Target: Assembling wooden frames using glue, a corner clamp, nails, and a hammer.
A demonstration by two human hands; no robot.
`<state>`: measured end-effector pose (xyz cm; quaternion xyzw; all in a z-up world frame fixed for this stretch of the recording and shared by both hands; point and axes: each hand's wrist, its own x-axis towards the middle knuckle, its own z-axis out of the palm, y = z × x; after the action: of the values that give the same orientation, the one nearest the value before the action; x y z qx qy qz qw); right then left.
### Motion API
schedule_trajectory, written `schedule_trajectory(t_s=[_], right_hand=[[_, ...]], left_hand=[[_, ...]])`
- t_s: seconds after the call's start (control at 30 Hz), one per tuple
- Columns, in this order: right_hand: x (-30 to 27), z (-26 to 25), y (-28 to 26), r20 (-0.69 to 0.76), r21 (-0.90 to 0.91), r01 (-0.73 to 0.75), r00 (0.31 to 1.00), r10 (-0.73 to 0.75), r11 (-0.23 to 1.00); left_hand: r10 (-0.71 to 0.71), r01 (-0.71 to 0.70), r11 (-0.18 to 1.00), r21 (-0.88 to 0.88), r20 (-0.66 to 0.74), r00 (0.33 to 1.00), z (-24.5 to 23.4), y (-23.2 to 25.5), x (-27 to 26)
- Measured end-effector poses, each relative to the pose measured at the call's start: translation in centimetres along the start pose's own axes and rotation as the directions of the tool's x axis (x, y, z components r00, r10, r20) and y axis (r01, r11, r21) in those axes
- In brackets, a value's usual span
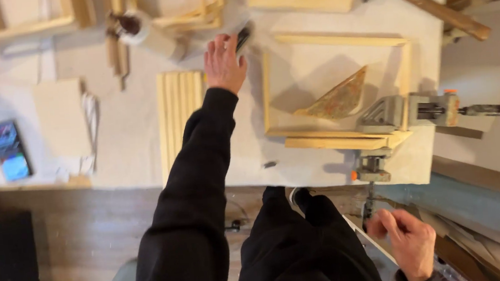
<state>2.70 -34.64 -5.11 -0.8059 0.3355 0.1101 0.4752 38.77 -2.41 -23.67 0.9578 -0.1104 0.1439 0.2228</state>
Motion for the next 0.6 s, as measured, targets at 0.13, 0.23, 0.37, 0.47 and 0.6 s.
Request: schedule_trajectory(t_s=[0.13, 0.23, 0.37, 0.47, 0.6], right_hand=[[2.5, -1.9, -1.2, -0.047, 0.080, 0.003, 0.999, 0.001, 0.997], [6.4, -4.8, 1.1, -0.148, -0.225, -0.114, 0.986, 0.081, 0.968], [14.7, -7.0, -1.6, -0.094, -0.104, 0.223, 0.968, -0.232, 0.969], [22.7, -7.9, -2.7, 0.059, -0.261, 0.516, 0.852, -0.520, 0.816], [31.1, -7.9, -2.9, 0.295, -0.197, 0.596, 0.793, -0.533, 0.778]], left_hand=[[0.172, -0.102, 0.922, -0.374, 0.158, 0.972, 2.1, 8.0, 1.1], [0.137, 0.002, 0.935, -0.354, 0.366, 0.920, 1.3, 15.5, -0.3], [0.189, 0.079, 0.911, -0.405, 0.580, 0.792, 4.2, 17.7, -4.3], [0.114, 0.277, 0.797, -0.538, 0.583, 0.805, 4.0, 17.8, -5.1], [0.110, 0.516, 0.562, -0.646, 0.677, 0.728, -0.7, 23.8, -3.3]])
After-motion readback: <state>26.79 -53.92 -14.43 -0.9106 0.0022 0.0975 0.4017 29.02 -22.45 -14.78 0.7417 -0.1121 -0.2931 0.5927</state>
